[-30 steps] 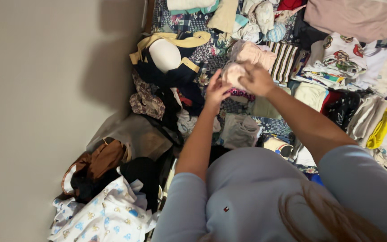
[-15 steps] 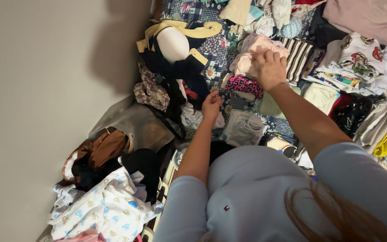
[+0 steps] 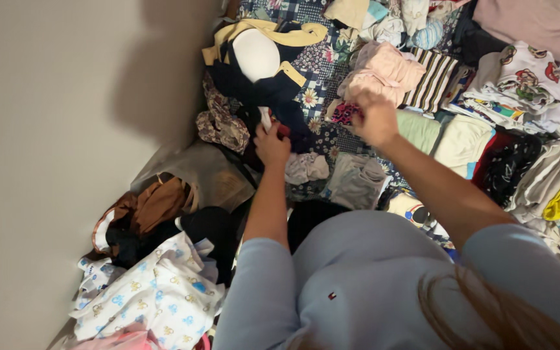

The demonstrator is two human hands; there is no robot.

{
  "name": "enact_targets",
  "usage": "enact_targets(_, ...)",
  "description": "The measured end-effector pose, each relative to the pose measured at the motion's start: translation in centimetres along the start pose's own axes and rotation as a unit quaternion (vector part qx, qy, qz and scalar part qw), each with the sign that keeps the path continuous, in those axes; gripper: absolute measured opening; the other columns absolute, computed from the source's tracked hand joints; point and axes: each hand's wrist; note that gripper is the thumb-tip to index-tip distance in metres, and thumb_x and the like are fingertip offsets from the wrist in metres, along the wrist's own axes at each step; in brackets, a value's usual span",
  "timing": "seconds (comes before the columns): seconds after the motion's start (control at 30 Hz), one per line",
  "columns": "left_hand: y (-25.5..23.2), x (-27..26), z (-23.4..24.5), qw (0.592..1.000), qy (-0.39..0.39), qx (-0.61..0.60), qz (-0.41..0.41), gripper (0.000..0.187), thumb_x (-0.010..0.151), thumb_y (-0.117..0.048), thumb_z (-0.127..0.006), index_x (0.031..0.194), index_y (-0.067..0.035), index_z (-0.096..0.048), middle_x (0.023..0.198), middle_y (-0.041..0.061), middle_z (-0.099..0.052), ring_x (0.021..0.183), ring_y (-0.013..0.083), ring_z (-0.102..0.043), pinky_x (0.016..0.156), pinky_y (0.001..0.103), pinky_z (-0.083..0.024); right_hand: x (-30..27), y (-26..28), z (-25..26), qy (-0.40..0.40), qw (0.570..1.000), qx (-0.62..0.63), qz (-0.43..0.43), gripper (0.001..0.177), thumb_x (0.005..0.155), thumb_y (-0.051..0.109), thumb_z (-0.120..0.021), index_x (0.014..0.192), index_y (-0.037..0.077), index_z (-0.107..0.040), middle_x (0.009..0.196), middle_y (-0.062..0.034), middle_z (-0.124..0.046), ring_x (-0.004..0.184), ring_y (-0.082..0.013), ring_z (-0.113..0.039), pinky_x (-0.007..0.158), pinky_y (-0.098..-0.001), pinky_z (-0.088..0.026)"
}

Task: The person picks up, smooths out, and folds various small clothing items, including baby onesies and undergarments, by hand. The folded items are placed in organized piles on a bed.

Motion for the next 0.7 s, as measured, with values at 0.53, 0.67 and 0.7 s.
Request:
enact_targets(0.53, 0.6, 5.0, 3.1, 0.988, -0.15, -0.023, -0.018, 0.031, 0.08, -0.031, -0.078, 0.105, -0.015, -0.07, 0.125, 0.012, -0.06, 0.117, 0.0375, -0.06, 0.093, 0.053, -0.05, -4.6, 3.9, -0.7, 0.144, 0.967, 0.201, -0.058, 0.03, 0.084, 0.015, -0.067, 0.114, 0.012, -0.074, 0.091, -0.0108, -0.075, 0.078, -0.0248, -0.072, 0.075, -0.0367, -0.057)
enact_targets(0.67, -1.4, 8.0, 4.3, 0.965, -0.17, -0.192, -0.057, 0.081, 0.071, -0.024, -0.082, 0.143, -0.009, -0.047, 0.147, 0.03, -0.041, 0.125, 0.0509, -0.05, 0.089, 0.054, -0.045, -5.1, 4.4, -1.0, 0.19, 0.955, 0.196, -0.118, 0.032, 0.085, 0.021, -0.072, 0.115, 0.014, -0.074, 0.09, -0.0099, -0.076, 0.077, -0.023, -0.073, 0.077, -0.0355, -0.057)
enact_targets(0.7, -1.1, 9.4, 3.9, 0.965, -0.169, -0.194, -0.061, 0.081, 0.071, -0.024, -0.082, 0.143, -0.009, -0.047, 0.147, 0.03, -0.041, 0.125, 0.0509, -0.05, 0.089, 0.054, -0.045, -5.4, 4.5, -1.2, 0.175, 0.957, 0.21, -0.099, 0.03, 0.086, 0.022, -0.071, 0.115, 0.014, -0.074, 0.092, -0.0096, -0.076, 0.079, -0.0215, -0.073, 0.077, -0.0351, -0.057)
Point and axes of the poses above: each hand's wrist, its own x-axis towards the middle knuckle, its own z-axis out of the back of the hand, y = z × x
